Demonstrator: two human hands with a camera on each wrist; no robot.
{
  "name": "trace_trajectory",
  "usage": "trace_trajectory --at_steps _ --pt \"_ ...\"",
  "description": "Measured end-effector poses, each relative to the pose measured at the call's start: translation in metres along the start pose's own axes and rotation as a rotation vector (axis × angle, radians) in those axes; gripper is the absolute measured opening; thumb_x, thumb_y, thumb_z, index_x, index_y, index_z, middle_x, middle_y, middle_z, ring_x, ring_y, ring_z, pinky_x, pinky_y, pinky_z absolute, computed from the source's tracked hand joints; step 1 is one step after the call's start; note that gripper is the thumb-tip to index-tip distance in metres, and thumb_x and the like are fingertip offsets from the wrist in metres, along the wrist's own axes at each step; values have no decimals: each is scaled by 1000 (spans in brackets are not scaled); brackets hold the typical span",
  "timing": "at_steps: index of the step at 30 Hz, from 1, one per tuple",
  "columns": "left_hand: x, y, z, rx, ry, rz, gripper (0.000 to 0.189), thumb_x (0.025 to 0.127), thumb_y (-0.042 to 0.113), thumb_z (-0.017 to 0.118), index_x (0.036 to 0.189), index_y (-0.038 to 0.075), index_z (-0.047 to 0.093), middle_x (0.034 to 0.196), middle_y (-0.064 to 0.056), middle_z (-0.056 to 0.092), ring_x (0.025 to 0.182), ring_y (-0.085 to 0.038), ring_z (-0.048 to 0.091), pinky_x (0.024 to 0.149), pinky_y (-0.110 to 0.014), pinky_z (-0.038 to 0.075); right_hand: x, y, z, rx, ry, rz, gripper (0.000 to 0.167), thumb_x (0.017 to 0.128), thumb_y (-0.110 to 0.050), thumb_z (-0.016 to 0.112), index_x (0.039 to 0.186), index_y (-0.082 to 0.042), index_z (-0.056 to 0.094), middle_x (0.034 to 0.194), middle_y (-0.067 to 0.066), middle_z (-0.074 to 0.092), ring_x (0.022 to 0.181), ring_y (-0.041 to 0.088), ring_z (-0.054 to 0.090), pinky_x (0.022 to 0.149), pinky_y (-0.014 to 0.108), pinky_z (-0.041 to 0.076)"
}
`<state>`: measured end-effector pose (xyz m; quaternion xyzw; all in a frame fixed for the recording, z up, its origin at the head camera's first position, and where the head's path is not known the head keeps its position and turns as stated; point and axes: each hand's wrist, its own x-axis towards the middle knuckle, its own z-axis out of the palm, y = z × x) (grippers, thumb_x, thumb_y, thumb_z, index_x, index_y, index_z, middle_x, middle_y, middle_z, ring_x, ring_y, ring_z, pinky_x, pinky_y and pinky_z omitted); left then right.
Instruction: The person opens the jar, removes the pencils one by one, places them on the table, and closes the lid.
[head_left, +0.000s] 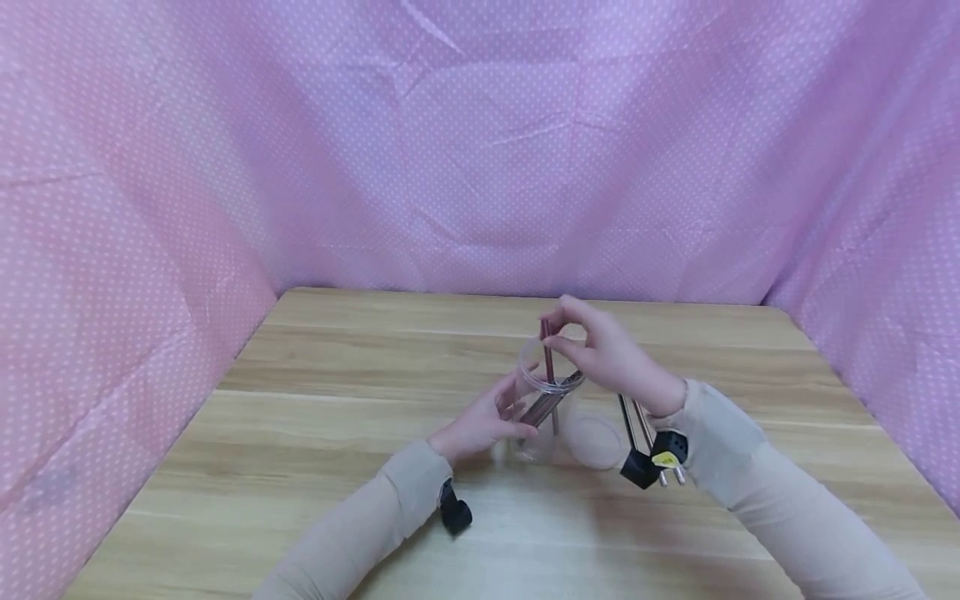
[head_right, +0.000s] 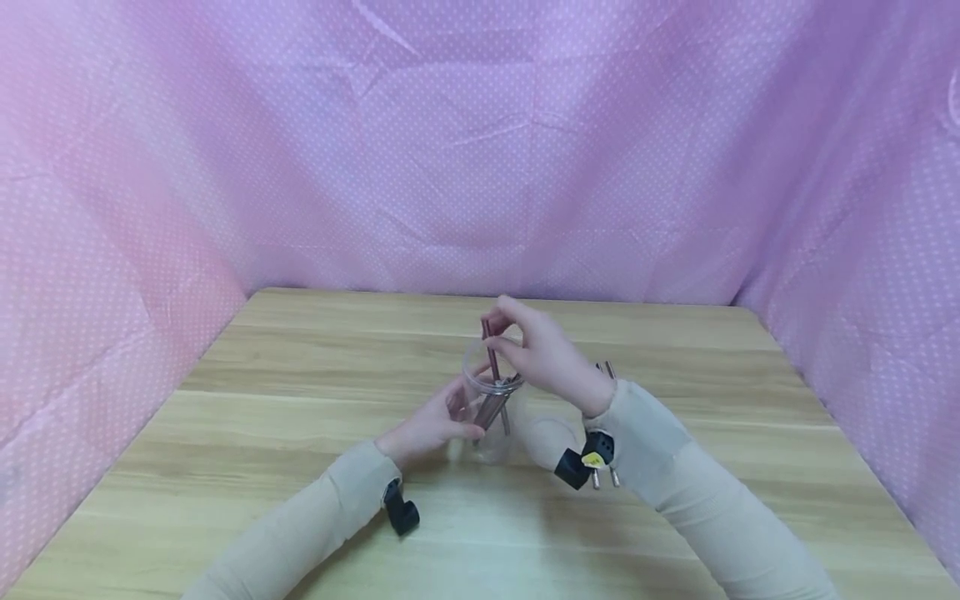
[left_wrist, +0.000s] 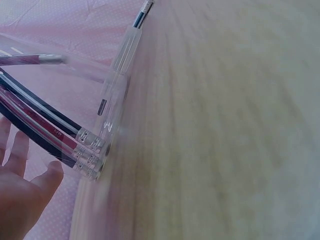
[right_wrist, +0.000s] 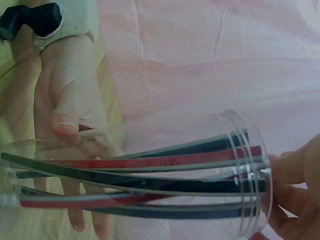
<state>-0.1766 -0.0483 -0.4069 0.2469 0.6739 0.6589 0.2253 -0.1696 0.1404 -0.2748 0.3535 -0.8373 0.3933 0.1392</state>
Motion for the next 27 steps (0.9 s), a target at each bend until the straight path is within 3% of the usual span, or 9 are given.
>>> trace_trajectory --at_steps 3,7,9,12,15,19,27 --pt "0 -1 0 -1 -8 19 93 79 -6 68 152 27 19 154 -7 31 139 -33 30 117 -46 25 1 -2 -2 74 50 71 21 86 11 58 106 5 56 95 17 65 96 30 63 93 37 52" --pt "1 -2 0 4 -5 31 93 79 -6 68 152 26 19 153 -7 32 140 -31 29 118 -46 23 3 -4 -4 235 97 141 26 89 14 48 115 10 49 97 22 60 89 14 66 85 25 56" --pt "1 -2 0 8 -4 34 93 79 -6 68 152 24 19 154 -7 31 141 -29 28 118 -45 23 3 -5 -4 324 139 159 26 90 16 44 116 12 46 95 18 58 85 6 65 80 22 57" --pt "0 -1 1 10 -9 30 94 78 -6 68 152 24 18 154 -8 30 141 -29 29 117 -45 24 4 -4 -4 442 207 161 27 90 17 41 117 15 41 95 8 55 80 4 65 75 25 59" --pt "0 -1 1 2 -17 26 93 79 -6 68 152 22 17 155 -10 28 140 -35 29 117 -47 24 4 -3 -7 509 267 178 29 91 16 41 116 3 48 94 -1 54 79 6 65 72 28 60" --pt "0 -2 1 3 -18 17 93 79 -6 68 152 22 17 155 -9 27 140 -37 27 118 -47 23 5 1 -12 586 321 217 39 92 13 41 113 -19 51 95 -1 54 80 8 65 72 31 61" --pt "2 0 1 2 -13 25 93 78 -5 69 151 26 20 154 -9 31 138 -29 34 116 -46 27 8 14 -24 664 400 327 31 96 5 42 115 -18 50 99 2 53 82 9 64 73 30 60"
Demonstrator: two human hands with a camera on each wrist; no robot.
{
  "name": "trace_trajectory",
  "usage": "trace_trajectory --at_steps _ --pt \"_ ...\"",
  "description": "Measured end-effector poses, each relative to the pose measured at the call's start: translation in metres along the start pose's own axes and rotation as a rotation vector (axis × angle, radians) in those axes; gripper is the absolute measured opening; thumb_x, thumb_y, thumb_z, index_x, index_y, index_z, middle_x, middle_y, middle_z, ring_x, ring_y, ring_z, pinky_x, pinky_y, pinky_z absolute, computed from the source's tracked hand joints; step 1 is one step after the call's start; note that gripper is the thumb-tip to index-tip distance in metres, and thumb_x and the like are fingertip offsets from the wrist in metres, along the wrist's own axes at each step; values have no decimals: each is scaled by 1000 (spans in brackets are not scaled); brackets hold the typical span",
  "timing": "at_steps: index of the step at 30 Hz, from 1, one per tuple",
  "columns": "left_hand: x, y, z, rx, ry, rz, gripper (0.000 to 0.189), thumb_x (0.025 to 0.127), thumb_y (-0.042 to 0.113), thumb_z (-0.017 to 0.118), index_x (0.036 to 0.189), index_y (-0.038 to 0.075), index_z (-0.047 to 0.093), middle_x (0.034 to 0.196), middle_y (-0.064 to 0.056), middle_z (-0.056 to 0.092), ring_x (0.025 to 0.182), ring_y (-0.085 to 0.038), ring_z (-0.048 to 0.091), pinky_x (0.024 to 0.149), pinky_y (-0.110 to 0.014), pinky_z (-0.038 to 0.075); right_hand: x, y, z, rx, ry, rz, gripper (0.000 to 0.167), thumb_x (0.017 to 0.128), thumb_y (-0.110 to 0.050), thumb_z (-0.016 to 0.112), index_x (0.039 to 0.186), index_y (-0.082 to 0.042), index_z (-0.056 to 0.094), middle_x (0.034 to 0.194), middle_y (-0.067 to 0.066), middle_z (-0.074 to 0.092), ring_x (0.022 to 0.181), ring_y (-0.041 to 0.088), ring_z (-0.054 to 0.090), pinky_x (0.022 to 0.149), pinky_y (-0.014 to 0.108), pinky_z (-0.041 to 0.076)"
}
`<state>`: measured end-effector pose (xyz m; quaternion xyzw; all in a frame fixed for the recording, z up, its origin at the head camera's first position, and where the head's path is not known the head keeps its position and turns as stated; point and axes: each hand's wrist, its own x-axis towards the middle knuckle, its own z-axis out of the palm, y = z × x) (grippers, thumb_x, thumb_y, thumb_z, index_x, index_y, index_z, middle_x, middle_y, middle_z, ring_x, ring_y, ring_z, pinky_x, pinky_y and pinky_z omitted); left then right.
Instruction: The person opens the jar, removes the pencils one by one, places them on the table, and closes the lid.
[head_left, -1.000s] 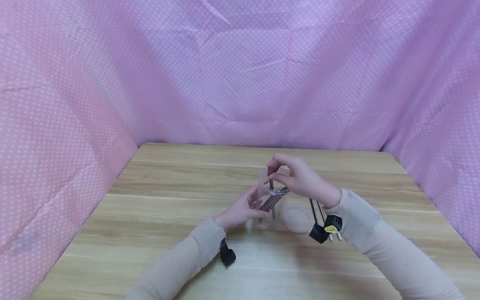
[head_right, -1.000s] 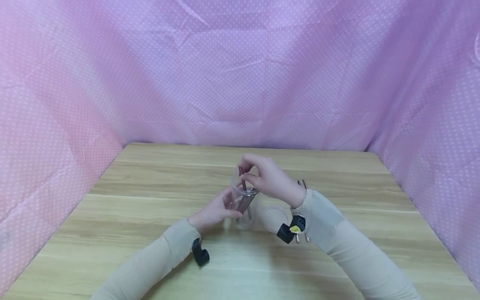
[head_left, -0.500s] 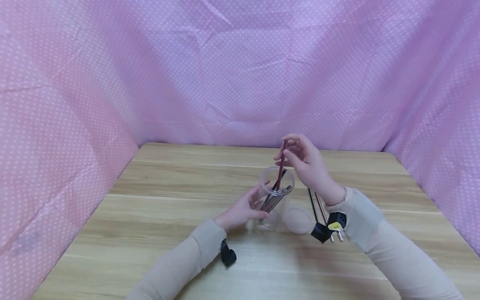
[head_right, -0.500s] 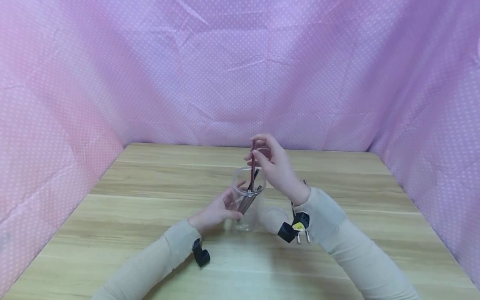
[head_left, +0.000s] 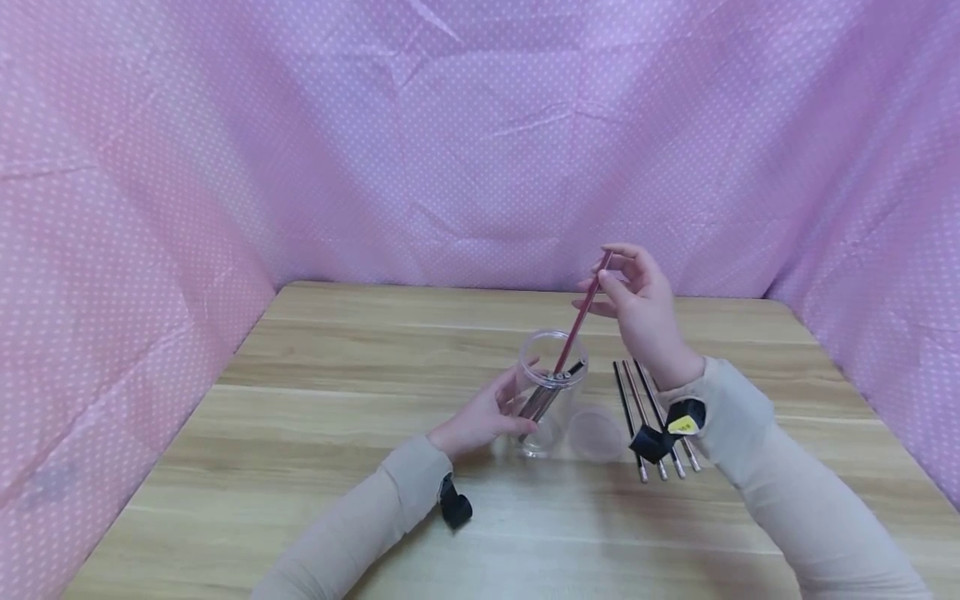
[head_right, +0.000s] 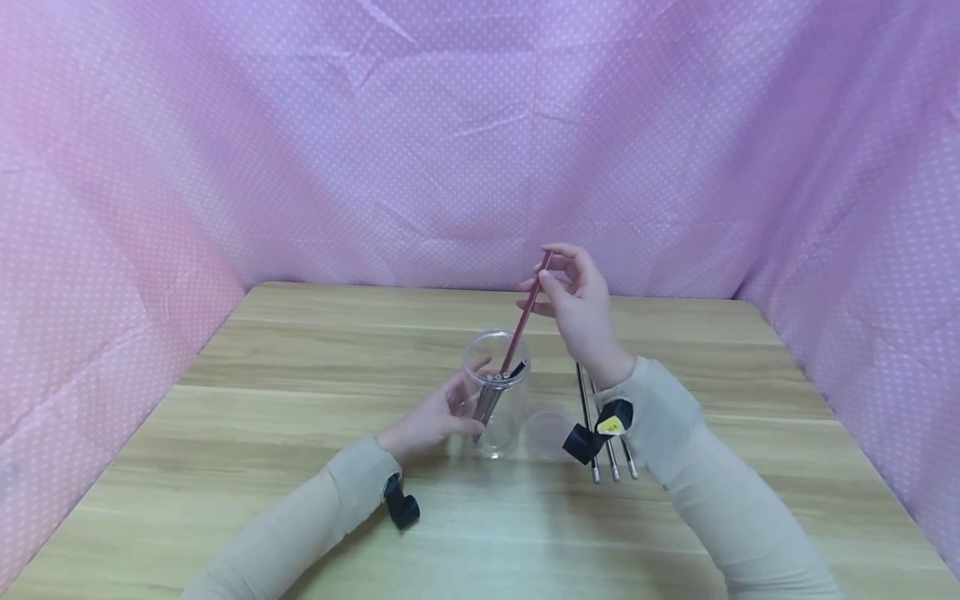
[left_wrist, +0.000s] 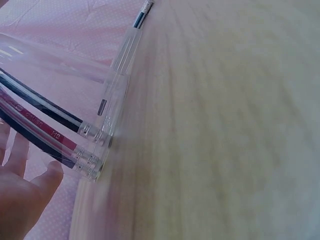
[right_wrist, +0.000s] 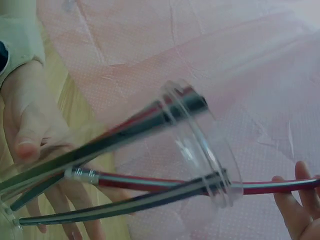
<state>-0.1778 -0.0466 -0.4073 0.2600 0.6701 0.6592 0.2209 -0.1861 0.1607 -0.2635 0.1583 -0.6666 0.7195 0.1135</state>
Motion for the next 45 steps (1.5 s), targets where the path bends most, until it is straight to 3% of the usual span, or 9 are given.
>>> trace_trajectory --at_steps 12,17,21,26,30,34,37,45 --pt "2 1 -2 13 -8 7 93 77 -7 69 151 24 21 153 -7 33 139 -25 33 119 -43 22 15 2 -19 450 167 145 21 95 6 43 110 -8 48 91 5 55 75 14 65 68 30 61" --pt "1 2 -1 -15 -1 1 93 78 -8 68 151 22 20 155 -7 29 141 -30 27 119 -44 21 18 6 -29 550 203 191 19 95 6 43 108 -7 45 87 4 56 75 15 66 67 30 61" --pt "1 1 -1 -18 -2 11 93 78 -8 68 152 20 19 155 -6 29 141 -34 26 119 -45 20 18 9 -34 563 232 218 18 96 4 43 110 -7 43 88 4 55 75 14 65 69 29 61" --pt "2 1 -1 -17 -4 21 92 77 -8 68 151 21 21 153 -4 33 141 -33 26 119 -46 20 18 13 -39 571 271 281 20 96 2 45 113 -7 41 90 4 54 78 14 62 72 27 60" --pt "2 -1 -1 -10 -3 24 92 77 -7 69 151 22 22 153 -5 33 142 -29 25 119 -46 20 18 16 -47 673 302 345 16 95 3 47 107 -7 45 89 5 54 81 15 62 74 29 60" --pt "2 -2 -2 -22 -7 34 92 77 -9 68 151 22 23 152 -5 34 143 -25 24 119 -45 19 18 16 -58 804 295 388 10 94 4 47 97 -6 48 87 6 54 80 16 61 74 31 60" --pt "1 -3 -2 -41 -15 35 93 77 -11 67 151 20 21 153 -6 34 143 -26 24 119 -45 18 17 13 -66 843 275 413 10 93 5 49 97 -5 51 88 7 55 80 18 61 75 31 60" --pt "2 -1 -4 -36 -14 19 92 78 -9 67 151 21 20 154 -5 31 144 -29 22 119 -46 17 16 14 -80 758 155 525 14 91 6 52 99 -5 55 90 7 56 81 18 62 78 30 59"
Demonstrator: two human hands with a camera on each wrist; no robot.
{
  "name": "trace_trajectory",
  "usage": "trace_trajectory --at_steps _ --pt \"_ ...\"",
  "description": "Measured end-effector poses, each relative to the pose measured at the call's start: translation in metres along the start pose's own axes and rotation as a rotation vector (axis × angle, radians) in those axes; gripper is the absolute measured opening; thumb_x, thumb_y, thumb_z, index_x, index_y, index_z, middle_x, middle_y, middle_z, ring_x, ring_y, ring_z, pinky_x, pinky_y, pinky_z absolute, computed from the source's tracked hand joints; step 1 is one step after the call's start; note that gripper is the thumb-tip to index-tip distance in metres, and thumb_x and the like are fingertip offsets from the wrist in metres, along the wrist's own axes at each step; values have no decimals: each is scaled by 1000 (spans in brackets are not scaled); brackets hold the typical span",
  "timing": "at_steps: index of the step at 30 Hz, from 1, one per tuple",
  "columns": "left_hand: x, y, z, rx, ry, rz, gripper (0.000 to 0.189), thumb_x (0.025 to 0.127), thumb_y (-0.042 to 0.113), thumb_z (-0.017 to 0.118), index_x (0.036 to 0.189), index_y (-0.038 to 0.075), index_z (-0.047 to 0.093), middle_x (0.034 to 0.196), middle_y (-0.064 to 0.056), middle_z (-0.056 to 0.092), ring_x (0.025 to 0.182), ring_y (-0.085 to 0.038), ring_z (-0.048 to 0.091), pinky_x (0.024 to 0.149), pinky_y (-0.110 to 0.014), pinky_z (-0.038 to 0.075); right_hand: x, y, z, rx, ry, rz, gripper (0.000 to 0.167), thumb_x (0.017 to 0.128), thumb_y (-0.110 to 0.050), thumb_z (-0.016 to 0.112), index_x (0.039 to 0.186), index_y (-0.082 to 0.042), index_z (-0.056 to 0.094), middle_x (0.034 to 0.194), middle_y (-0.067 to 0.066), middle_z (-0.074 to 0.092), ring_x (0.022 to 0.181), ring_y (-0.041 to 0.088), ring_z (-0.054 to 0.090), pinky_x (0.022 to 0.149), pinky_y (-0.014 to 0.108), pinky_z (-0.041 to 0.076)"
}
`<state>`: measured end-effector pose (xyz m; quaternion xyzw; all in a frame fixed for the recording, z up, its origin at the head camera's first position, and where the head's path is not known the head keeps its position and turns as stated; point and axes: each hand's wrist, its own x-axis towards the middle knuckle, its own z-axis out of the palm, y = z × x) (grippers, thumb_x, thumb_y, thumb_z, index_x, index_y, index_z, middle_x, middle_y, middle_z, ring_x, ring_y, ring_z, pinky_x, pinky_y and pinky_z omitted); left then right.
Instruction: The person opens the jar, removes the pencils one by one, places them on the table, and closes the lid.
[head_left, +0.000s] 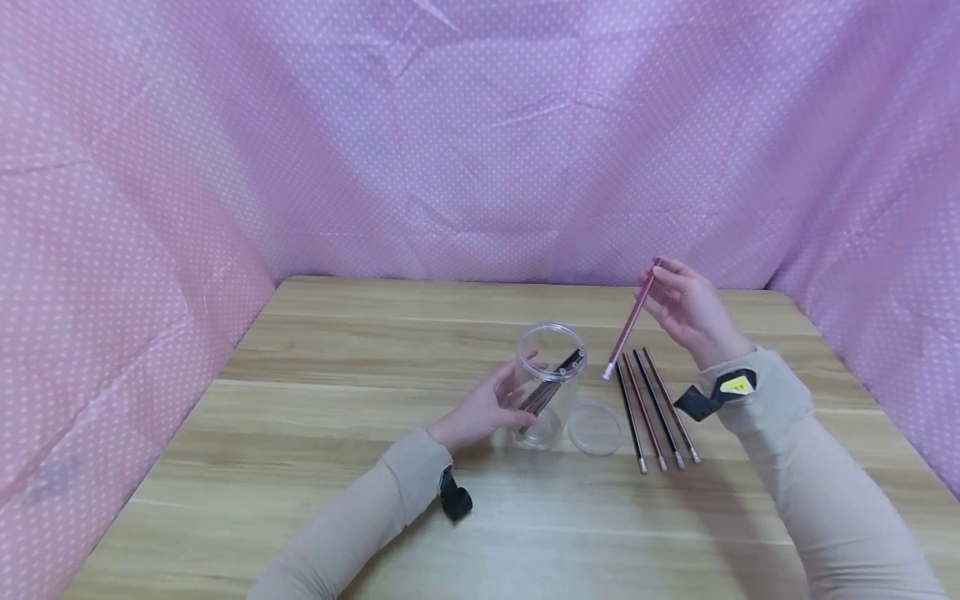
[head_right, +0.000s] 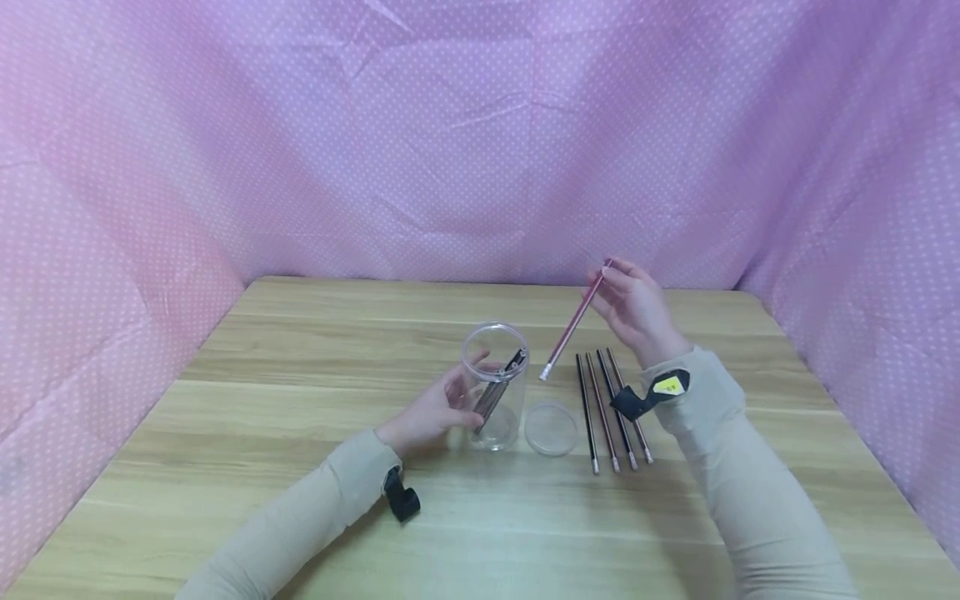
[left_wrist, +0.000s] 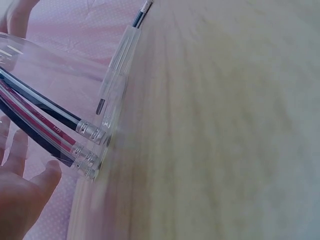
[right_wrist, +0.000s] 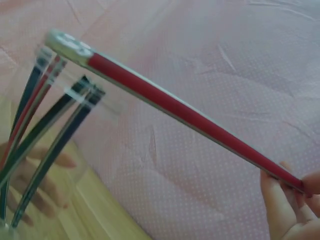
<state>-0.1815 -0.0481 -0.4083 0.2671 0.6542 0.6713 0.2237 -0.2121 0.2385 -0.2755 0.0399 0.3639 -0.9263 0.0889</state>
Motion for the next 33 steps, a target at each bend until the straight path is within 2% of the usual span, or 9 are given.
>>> trace_trajectory --at_steps 3,8,15,18,22,24,28,30,33 --pt "1 0 0 -5 3 0 92 78 -10 66 151 23 21 154 -5 32 143 -32 22 119 -47 17 0 0 -10 -117 -53 51 15 91 6 52 100 -6 55 89 6 58 81 17 62 79 29 59" --pt "2 1 1 -13 5 0 92 77 -12 65 151 21 21 154 -5 32 143 -33 22 119 -47 17 -2 4 -32 -450 -142 75 18 95 1 49 99 -14 59 90 1 59 84 12 64 77 27 59" --pt "2 1 0 6 15 -9 91 77 -11 66 151 21 22 153 -5 33 144 -26 23 120 -44 18 -1 4 -64 -771 -141 47 21 96 -5 50 103 -23 57 92 -6 59 85 6 64 69 22 57" --pt "2 2 0 -1 12 -11 91 78 -11 66 151 22 22 153 -4 34 144 -26 22 120 -43 17 1 1 -77 -953 -131 35 21 97 -6 49 116 -13 51 91 -10 59 84 3 63 71 24 58" --pt "2 3 1 1 8 -7 92 77 -11 66 151 20 21 153 -3 34 144 -24 21 120 -43 17 6 -2 -92 -1222 -118 34 44 97 -6 48 134 11 32 91 -14 58 85 0 62 77 33 59" --pt "2 4 2 7 9 -10 92 77 -11 66 151 20 21 153 -4 34 144 -24 22 120 -43 17 8 -4 -98 -1291 -118 40 51 97 -7 48 138 14 25 91 -13 57 84 0 62 78 36 59" --pt "2 2 1 13 2 -4 93 77 -11 67 152 16 18 153 -5 33 144 -27 22 120 -45 17 10 -7 -111 -1340 -116 54 50 96 -6 48 137 14 27 94 -6 59 85 4 63 77 35 59" --pt "2 1 1 5 -5 5 93 77 -11 66 152 14 17 153 -6 34 144 -27 22 120 -45 17 12 -8 -117 -1366 -115 60 49 96 -6 48 136 14 28 97 4 61 85 5 63 76 34 58" --pt "1 0 1 -7 5 0 93 77 -12 66 152 18 20 153 -5 33 144 -28 22 120 -44 17 16 -9 -129 -1411 -121 75 46 95 -5 49 135 12 32 108 22 58 84 8 63 74 34 58"
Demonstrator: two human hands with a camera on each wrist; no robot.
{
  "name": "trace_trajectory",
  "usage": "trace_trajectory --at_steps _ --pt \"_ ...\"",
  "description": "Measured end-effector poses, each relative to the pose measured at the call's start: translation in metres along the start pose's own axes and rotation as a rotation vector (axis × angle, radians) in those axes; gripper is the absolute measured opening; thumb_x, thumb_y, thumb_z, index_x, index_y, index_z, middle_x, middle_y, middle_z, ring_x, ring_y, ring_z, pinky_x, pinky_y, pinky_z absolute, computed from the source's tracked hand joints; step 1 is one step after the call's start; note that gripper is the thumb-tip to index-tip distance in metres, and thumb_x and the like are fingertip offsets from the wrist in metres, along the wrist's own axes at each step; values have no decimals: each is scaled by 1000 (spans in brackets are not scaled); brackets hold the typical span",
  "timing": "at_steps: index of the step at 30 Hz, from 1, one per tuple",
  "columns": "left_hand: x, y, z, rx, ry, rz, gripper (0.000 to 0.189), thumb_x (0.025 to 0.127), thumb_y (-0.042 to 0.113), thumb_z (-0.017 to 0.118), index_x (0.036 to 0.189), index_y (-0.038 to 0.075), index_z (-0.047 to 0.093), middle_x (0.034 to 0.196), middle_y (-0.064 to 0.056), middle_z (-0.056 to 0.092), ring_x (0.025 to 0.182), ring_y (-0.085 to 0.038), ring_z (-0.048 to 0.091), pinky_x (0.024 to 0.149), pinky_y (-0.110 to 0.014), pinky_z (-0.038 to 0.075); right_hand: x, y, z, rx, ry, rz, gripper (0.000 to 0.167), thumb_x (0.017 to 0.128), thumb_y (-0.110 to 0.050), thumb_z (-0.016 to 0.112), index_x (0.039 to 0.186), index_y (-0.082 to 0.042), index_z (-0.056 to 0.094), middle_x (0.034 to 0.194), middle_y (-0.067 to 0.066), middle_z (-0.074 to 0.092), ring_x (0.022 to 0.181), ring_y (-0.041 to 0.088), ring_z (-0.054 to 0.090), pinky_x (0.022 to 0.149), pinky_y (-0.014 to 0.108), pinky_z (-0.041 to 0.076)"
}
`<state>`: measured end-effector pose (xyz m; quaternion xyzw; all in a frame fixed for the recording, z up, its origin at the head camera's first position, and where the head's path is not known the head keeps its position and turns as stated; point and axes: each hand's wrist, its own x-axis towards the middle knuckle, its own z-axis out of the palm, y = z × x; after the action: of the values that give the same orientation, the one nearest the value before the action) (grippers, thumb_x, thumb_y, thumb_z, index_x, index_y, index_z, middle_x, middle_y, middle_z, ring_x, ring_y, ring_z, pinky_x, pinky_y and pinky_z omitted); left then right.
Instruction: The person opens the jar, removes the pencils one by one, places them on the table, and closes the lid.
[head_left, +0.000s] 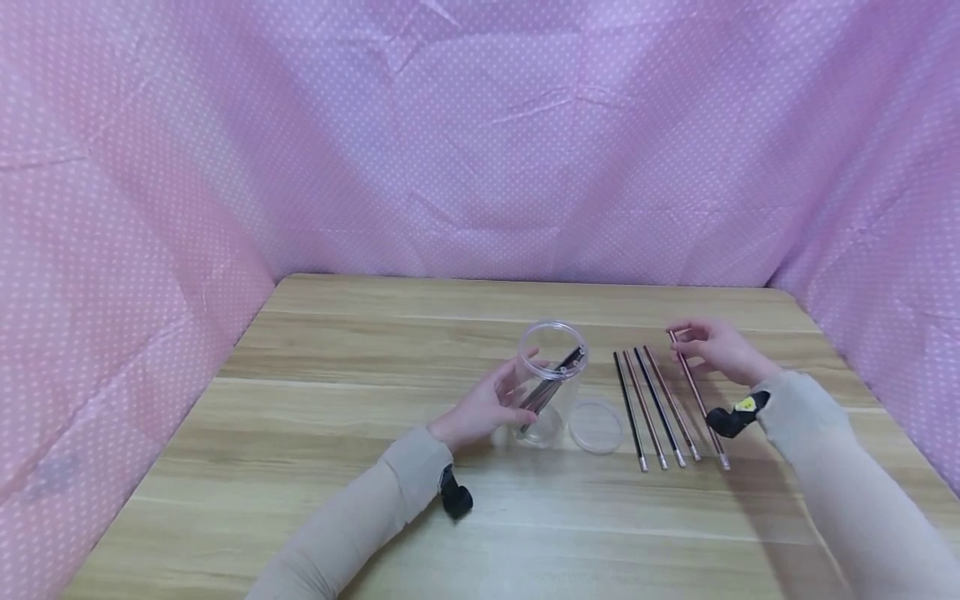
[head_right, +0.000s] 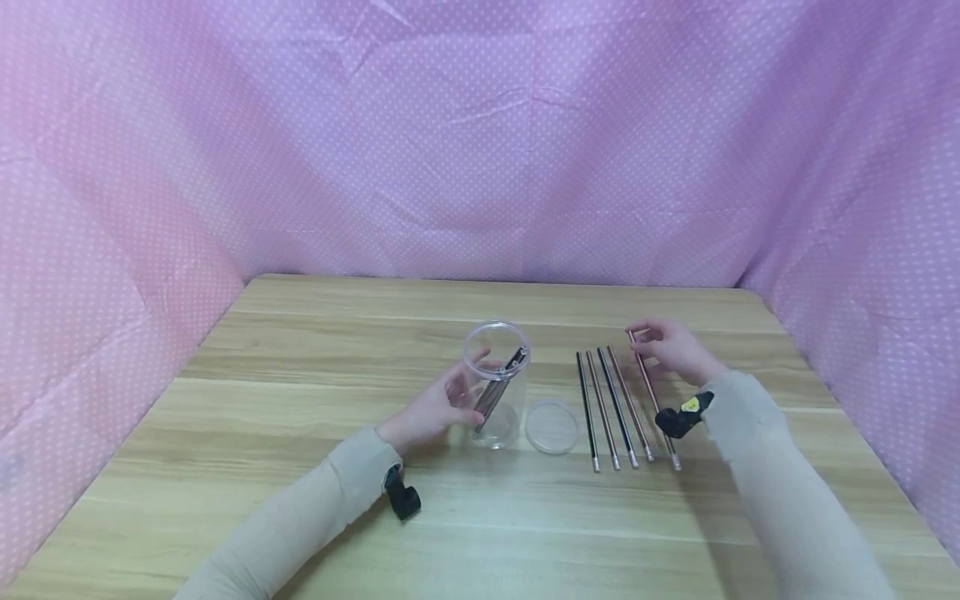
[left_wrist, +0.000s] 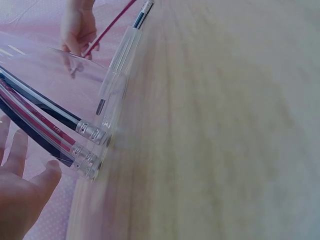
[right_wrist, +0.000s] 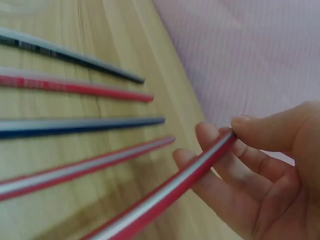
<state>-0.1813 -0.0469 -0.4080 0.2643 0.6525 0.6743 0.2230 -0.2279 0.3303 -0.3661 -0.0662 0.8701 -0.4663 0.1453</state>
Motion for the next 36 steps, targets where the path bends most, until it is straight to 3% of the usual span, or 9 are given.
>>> trace_trajectory --at_steps 3,12,23,26,31,36 --pt "0 1 1 6 10 -14 94 76 -12 66 151 25 23 152 -2 35 143 -27 23 120 -43 18 3 12 -1 9 -14 -2 45 95 -4 49 134 13 33 109 25 57 81 9 63 71 31 59" --pt "-1 -2 2 15 3 -25 95 76 -12 66 151 27 23 152 1 36 142 -30 25 119 -44 19 8 31 5 220 -62 42 50 95 4 43 137 19 19 88 2 59 75 10 63 70 29 59" --pt "-2 0 3 15 16 -31 93 77 -11 66 151 22 21 154 -6 30 143 -31 23 119 -45 18 18 34 4 51 -26 50 47 94 0 49 131 20 31 92 -4 61 78 -2 58 71 17 55" --pt "-1 0 2 11 15 -39 93 77 -11 66 151 23 22 154 -4 31 143 -29 23 119 -43 19 20 34 5 18 -9 65 45 94 0 50 131 19 33 96 3 63 78 -2 58 72 17 54" --pt "-1 0 1 27 6 -21 93 77 -10 67 152 20 20 154 -5 32 142 -34 25 119 -46 18 23 31 11 -87 20 50 43 93 -3 52 129 18 39 111 32 57 82 3 58 75 22 56" --pt "0 1 1 37 2 -19 93 77 -10 67 151 23 20 153 -2 34 141 -36 26 119 -47 17 27 28 17 -157 34 44 41 93 -5 54 126 17 43 116 37 54 86 11 61 77 28 58"
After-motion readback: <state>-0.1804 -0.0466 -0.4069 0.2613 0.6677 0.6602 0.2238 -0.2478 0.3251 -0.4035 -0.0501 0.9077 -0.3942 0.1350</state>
